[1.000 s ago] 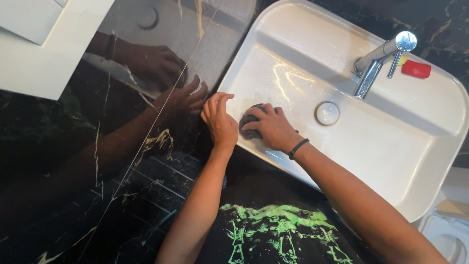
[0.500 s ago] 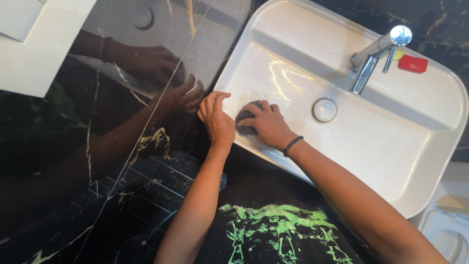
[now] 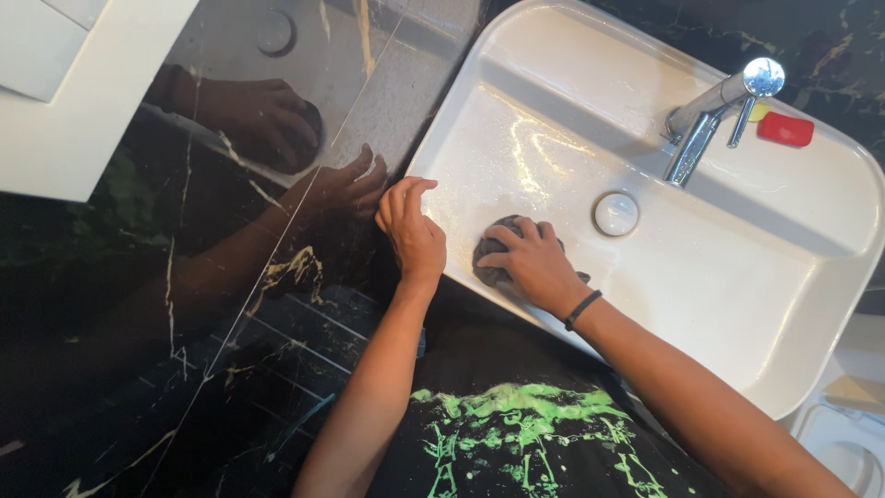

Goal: The person wets a gray cloth under a running faucet and then uses it to wipe the interior surfaces of a white bathroom sink. The person scrubs the basin and the area around the drain with the wet cloth.

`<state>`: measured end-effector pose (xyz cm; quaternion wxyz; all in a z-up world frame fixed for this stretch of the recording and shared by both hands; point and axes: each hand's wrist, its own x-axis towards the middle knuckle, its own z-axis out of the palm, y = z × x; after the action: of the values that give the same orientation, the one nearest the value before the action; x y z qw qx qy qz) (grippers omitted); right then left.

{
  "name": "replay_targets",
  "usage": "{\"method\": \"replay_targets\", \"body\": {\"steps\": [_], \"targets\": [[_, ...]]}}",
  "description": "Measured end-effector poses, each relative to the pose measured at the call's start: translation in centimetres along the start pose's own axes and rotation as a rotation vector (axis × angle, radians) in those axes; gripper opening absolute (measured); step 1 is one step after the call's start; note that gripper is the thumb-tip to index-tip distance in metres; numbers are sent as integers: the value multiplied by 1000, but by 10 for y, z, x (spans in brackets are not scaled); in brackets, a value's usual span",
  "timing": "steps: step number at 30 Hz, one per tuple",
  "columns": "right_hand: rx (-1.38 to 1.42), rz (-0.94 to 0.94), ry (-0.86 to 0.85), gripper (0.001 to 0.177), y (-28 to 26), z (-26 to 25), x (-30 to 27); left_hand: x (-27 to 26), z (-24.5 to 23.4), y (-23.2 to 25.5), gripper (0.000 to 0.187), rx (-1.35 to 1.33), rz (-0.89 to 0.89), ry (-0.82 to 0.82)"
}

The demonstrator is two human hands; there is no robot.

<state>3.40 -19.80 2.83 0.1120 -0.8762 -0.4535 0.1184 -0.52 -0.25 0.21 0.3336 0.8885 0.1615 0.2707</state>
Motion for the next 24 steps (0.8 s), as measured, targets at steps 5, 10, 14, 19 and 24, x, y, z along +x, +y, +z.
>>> {"method": "replay_targets", "body": {"steps": [5, 10, 14, 19, 24], "targets": [[-15, 54, 113, 45, -7, 9, 33, 2, 0, 0, 49, -3, -5, -15], [17, 161, 207, 39, -7, 20, 67, 3, 0, 1, 50, -4, 2, -25], [117, 202, 224, 40, -9, 15, 67, 5, -1, 2, 49, 35, 37, -38], [173, 218, 111, 41, -6, 8, 57, 4, -2, 2, 48, 50, 38, -54], [206, 163, 38, 41, -4, 3, 25, 3, -3, 2, 49, 59, 27, -49]]}}
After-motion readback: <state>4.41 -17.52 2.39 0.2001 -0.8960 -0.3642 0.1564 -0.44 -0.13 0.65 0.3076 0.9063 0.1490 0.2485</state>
